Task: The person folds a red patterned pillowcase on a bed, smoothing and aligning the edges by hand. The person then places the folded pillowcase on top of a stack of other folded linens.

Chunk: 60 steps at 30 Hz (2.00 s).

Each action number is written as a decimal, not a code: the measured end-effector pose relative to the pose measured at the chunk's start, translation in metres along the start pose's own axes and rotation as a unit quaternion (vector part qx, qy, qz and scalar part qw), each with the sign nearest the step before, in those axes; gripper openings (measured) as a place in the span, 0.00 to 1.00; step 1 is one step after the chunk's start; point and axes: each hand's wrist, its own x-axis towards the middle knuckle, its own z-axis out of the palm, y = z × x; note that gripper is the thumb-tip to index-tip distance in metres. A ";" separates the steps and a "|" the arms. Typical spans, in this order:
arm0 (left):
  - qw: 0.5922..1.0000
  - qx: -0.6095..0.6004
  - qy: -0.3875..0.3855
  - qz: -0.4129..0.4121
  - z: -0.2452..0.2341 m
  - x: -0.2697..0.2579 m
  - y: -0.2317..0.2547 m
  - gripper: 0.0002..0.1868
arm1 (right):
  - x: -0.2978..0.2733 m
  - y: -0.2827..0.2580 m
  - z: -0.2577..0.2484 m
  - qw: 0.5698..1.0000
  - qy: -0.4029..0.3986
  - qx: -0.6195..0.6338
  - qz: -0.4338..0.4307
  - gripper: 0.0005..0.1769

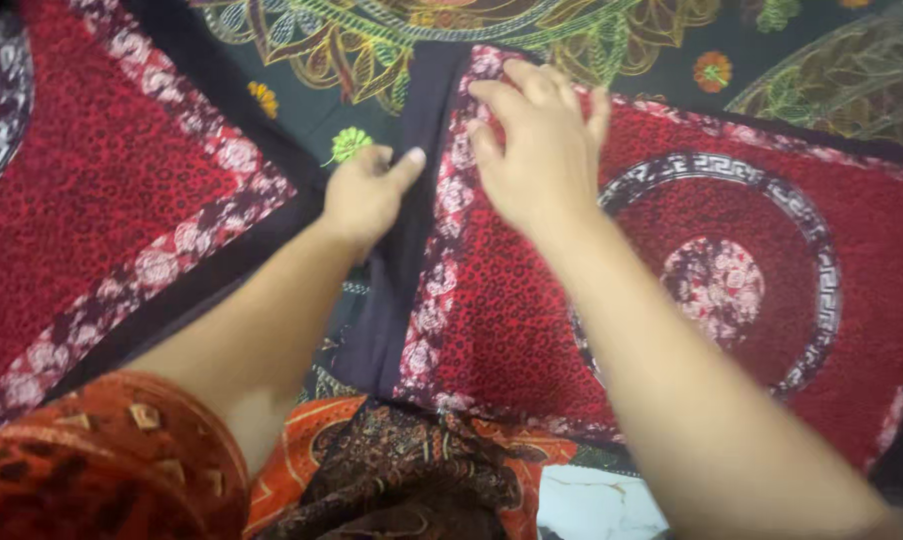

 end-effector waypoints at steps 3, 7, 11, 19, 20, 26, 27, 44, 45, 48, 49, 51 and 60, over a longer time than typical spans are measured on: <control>0.999 0.025 0.013 -0.046 -0.003 -0.033 -0.009 0.32 | -0.028 -0.012 0.019 0.995 0.034 -0.040 -0.086 0.29; 0.995 0.070 -0.039 -0.065 -0.018 -0.074 -0.025 0.30 | -0.056 -0.016 0.020 0.987 0.060 -0.017 -0.151 0.31; 0.982 -0.056 -0.111 -0.144 -0.034 -0.102 -0.038 0.28 | -0.098 -0.029 0.010 0.988 0.115 0.045 -0.097 0.28; 0.946 -0.105 -0.204 -0.229 -0.051 -0.143 -0.076 0.28 | -0.093 -0.037 0.035 0.979 0.069 -0.040 -0.188 0.28; 0.951 -0.083 -0.209 -0.212 -0.052 -0.145 -0.076 0.29 | -0.095 -0.035 0.033 0.984 0.070 -0.017 -0.162 0.27; 0.963 -0.060 -0.236 -0.116 -0.051 -0.152 -0.104 0.36 | -0.186 -0.033 0.065 0.962 0.119 0.104 -0.222 0.27; 0.961 -0.084 -0.239 -0.112 -0.049 -0.151 -0.108 0.37 | -0.188 -0.030 0.072 0.968 0.088 0.062 -0.226 0.28; 0.908 0.377 0.180 -0.023 0.002 -0.215 -0.051 0.32 | -0.222 0.141 0.023 0.971 0.225 0.008 -0.080 0.28; 0.895 0.389 0.210 0.067 0.011 -0.221 -0.046 0.32 | -0.235 0.150 0.023 0.969 0.241 0.014 -0.041 0.27; 0.886 0.414 0.121 0.172 0.046 -0.232 -0.019 0.39 | -0.267 0.178 0.017 0.947 0.317 -0.013 0.048 0.26; 0.882 0.439 0.074 0.155 0.062 -0.235 -0.010 0.44 | -0.273 0.186 0.015 0.936 0.343 -0.030 0.071 0.26; 0.867 0.483 -0.015 0.118 0.096 -0.238 0.008 0.55 | -0.266 0.200 0.009 0.957 0.263 -0.120 -0.029 0.34; 0.781 0.608 -0.066 -0.124 0.175 -0.215 0.068 0.95 | -0.311 0.258 -0.017 0.971 0.213 -0.009 0.107 0.29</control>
